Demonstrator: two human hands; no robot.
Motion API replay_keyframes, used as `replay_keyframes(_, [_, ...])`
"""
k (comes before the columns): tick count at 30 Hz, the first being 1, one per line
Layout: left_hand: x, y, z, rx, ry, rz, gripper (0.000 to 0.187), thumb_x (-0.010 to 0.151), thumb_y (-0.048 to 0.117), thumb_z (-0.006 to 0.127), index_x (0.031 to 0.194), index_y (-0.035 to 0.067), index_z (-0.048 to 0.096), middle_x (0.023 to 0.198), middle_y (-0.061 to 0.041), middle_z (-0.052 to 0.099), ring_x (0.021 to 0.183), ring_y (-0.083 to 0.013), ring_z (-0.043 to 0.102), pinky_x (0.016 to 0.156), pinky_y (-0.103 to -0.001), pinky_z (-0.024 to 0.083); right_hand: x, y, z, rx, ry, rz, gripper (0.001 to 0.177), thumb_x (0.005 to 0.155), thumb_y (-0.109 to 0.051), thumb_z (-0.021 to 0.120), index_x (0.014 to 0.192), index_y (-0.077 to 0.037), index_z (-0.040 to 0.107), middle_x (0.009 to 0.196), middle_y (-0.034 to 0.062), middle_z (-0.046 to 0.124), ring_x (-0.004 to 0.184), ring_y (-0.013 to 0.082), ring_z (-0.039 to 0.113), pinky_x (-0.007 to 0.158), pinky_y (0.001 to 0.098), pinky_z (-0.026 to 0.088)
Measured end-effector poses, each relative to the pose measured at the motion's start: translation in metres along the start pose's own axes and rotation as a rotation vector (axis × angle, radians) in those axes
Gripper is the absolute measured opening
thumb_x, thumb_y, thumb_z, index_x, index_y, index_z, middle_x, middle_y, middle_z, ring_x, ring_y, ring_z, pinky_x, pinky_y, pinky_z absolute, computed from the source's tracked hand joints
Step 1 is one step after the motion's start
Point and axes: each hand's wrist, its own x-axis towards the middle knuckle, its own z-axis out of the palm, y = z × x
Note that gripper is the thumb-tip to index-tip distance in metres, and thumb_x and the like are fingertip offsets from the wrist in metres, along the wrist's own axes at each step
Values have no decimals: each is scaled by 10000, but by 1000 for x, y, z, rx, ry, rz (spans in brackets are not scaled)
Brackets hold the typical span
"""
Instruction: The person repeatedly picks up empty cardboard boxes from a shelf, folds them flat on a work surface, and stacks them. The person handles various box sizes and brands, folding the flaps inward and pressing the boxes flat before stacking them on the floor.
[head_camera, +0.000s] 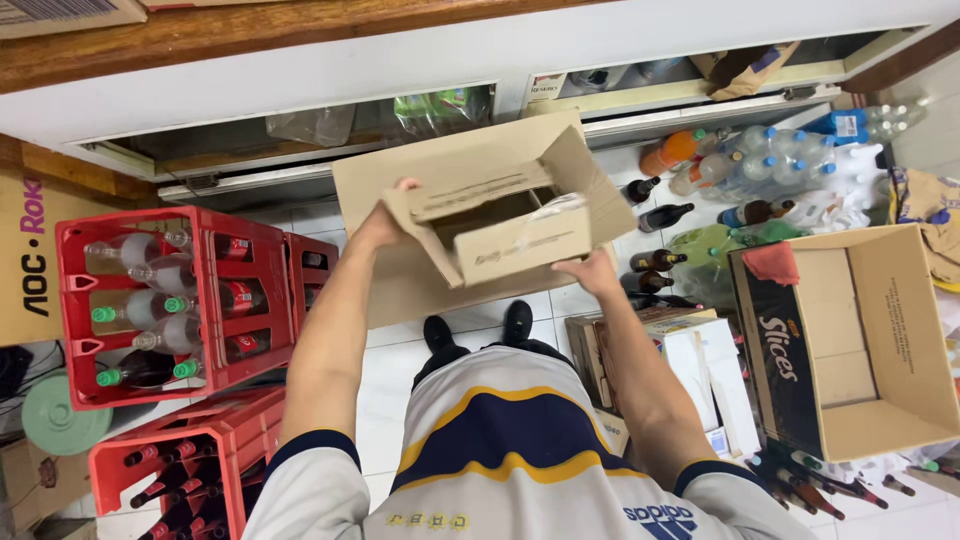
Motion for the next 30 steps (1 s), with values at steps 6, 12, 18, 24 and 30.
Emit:
replay_keyframes(6, [-11, -14, -7, -109, 420, -120, 747, 717, 360, 1048, 1296, 64, 681, 1297, -219, 759, 1294, -451, 678, 1077, -610, 557, 3, -22, -35, 130, 206, -47, 463, 862, -205, 1019, 1210, -1, 791, 1090, 199, 809, 1042, 288, 758, 941, 498, 614])
replay_keyframes(12, [-8, 6, 4, -65, 522, -196, 536, 696, 427, 1023, 1052, 223, 677, 996, -59, 809, 1025, -292, 787, 857, -452, 617, 15, -47, -34, 123, 260, -26, 479, 862, -258, 1035, 1204, -35, 785, 1060, 154, 809, 1015, 214, 750, 911, 467, 622])
replay_keyframes(18, [7, -29, 15, -480, 576, -93, 650, 692, 173, 1064, 1220, 162, 685, 912, -99, 825, 786, -179, 812, 694, -301, 718, 36, 2, -36, 306, 315, 24, 364, 861, -159, 1004, 1131, -52, 786, 980, 94, 808, 896, 177, 750, 840, 391, 637])
replay_keyframes(24, [-44, -8, 29, -462, 394, -116, 693, 835, 234, 981, 1431, 128, 644, 1264, -192, 776, 1156, -307, 764, 980, -450, 632, 77, 91, -62, 260, 307, 22, 339, 972, -167, 916, 1200, -12, 719, 1048, 154, 784, 977, 231, 728, 849, 461, 612])
replay_keyframes(30, [-55, -74, 43, -580, 595, 12, 837, 838, 167, 990, 1553, 91, 562, 1370, -253, 726, 1279, -357, 706, 1095, -467, 591, 98, 37, -39, 348, 19, 73, 235, 1005, -122, 719, 1229, -126, 648, 1080, 79, 756, 979, 263, 755, 848, 475, 635])
